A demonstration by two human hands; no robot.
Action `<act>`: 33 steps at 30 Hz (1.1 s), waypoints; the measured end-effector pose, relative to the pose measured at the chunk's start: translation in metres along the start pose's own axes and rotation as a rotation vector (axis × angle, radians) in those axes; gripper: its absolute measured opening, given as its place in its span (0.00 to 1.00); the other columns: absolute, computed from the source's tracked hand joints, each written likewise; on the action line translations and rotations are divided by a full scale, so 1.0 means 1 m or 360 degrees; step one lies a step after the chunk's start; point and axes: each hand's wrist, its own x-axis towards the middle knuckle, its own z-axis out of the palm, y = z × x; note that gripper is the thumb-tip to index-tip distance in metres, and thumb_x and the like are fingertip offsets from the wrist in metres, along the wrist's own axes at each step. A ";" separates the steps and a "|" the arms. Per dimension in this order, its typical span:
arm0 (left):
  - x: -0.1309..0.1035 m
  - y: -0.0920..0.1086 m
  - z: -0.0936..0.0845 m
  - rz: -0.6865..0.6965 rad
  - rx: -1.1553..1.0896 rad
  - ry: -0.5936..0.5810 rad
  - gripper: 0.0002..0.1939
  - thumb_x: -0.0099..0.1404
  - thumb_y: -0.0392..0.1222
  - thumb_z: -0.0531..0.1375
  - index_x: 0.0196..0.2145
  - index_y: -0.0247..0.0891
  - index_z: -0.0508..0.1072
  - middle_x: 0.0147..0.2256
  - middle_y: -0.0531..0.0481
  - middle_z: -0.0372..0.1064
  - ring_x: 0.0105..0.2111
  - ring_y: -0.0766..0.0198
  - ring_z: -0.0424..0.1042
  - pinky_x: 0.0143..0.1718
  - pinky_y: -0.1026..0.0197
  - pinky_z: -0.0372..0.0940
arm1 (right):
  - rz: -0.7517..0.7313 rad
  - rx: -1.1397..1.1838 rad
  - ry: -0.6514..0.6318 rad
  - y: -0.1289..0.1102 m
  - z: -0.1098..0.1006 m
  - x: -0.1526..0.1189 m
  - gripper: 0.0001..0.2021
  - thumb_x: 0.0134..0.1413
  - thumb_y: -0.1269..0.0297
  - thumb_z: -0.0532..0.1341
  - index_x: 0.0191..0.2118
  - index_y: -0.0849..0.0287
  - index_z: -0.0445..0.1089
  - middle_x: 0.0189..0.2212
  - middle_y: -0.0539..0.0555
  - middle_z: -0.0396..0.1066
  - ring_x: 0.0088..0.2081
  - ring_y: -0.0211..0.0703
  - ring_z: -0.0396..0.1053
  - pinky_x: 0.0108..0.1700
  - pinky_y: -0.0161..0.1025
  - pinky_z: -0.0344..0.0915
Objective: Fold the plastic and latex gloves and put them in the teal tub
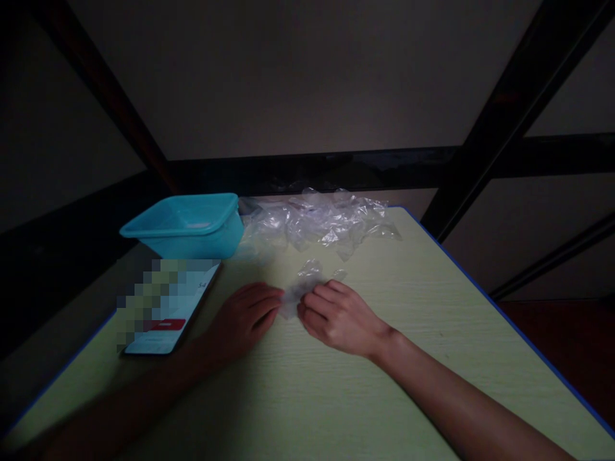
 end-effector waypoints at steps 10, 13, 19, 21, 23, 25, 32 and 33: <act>0.005 0.011 -0.009 0.0146 0.0054 0.0057 0.11 0.60 0.27 0.51 0.28 0.34 0.70 0.31 0.46 0.74 0.31 0.63 0.72 0.37 0.60 0.68 | 0.0035 0.0070 -0.0201 0.004 0.009 -0.006 0.14 0.59 0.71 0.51 0.46 0.68 0.69 0.45 0.59 0.73 0.45 0.45 0.70 0.44 0.42 0.68; 0.004 0.014 -0.012 0.0188 -0.0022 0.0113 0.09 0.60 0.28 0.52 0.28 0.34 0.70 0.30 0.46 0.74 0.30 0.63 0.72 0.36 0.60 0.68 | -0.0036 0.0162 -0.0243 0.005 0.009 -0.007 0.15 0.60 0.72 0.49 0.46 0.70 0.69 0.46 0.61 0.72 0.47 0.46 0.70 0.46 0.43 0.69; -0.002 0.012 -0.021 -0.0297 -0.0748 0.0208 0.15 0.65 0.43 0.50 0.45 0.34 0.69 0.46 0.39 0.70 0.46 0.57 0.69 0.46 0.53 0.64 | 0.0154 0.0711 -0.0172 0.001 -0.006 -0.006 0.17 0.61 0.71 0.46 0.50 0.67 0.66 0.46 0.62 0.71 0.48 0.45 0.69 0.46 0.46 0.69; 0.001 0.009 -0.021 -0.0681 -0.1125 0.0228 0.19 0.67 0.47 0.46 0.45 0.35 0.69 0.48 0.41 0.69 0.48 0.57 0.68 0.49 0.52 0.62 | 0.0473 0.1054 -0.0117 -0.003 -0.018 -0.004 0.16 0.60 0.69 0.49 0.50 0.62 0.67 0.44 0.59 0.73 0.44 0.44 0.71 0.43 0.44 0.71; 0.007 0.004 -0.019 -0.1066 -0.1590 0.0230 0.24 0.67 0.52 0.43 0.42 0.34 0.71 0.46 0.40 0.71 0.47 0.55 0.69 0.49 0.51 0.62 | 0.0933 0.1474 -0.0073 -0.007 -0.029 0.000 0.13 0.59 0.65 0.52 0.41 0.58 0.73 0.33 0.54 0.76 0.34 0.42 0.74 0.34 0.38 0.72; 0.014 0.001 -0.016 -0.1361 -0.2094 0.0082 0.28 0.66 0.56 0.41 0.38 0.33 0.73 0.43 0.38 0.72 0.46 0.53 0.70 0.46 0.51 0.64 | 0.1403 0.1961 0.0001 -0.009 -0.037 0.005 0.13 0.55 0.58 0.56 0.28 0.57 0.75 0.23 0.51 0.74 0.26 0.39 0.72 0.30 0.36 0.71; 0.021 0.011 -0.012 -0.2041 -0.2963 -0.0325 0.27 0.67 0.52 0.40 0.35 0.33 0.72 0.37 0.38 0.74 0.38 0.56 0.74 0.39 0.54 0.65 | 0.2360 0.3236 0.0149 -0.003 -0.021 0.010 0.05 0.43 0.69 0.66 0.28 0.65 0.73 0.22 0.53 0.74 0.24 0.33 0.70 0.32 0.31 0.71; 0.020 0.013 -0.011 -0.2098 -0.2985 -0.0306 0.25 0.67 0.51 0.41 0.35 0.33 0.72 0.37 0.39 0.74 0.37 0.56 0.74 0.39 0.54 0.65 | 0.2417 0.3269 0.0138 -0.003 -0.017 0.009 0.04 0.44 0.71 0.65 0.29 0.65 0.73 0.23 0.53 0.74 0.24 0.34 0.71 0.32 0.31 0.71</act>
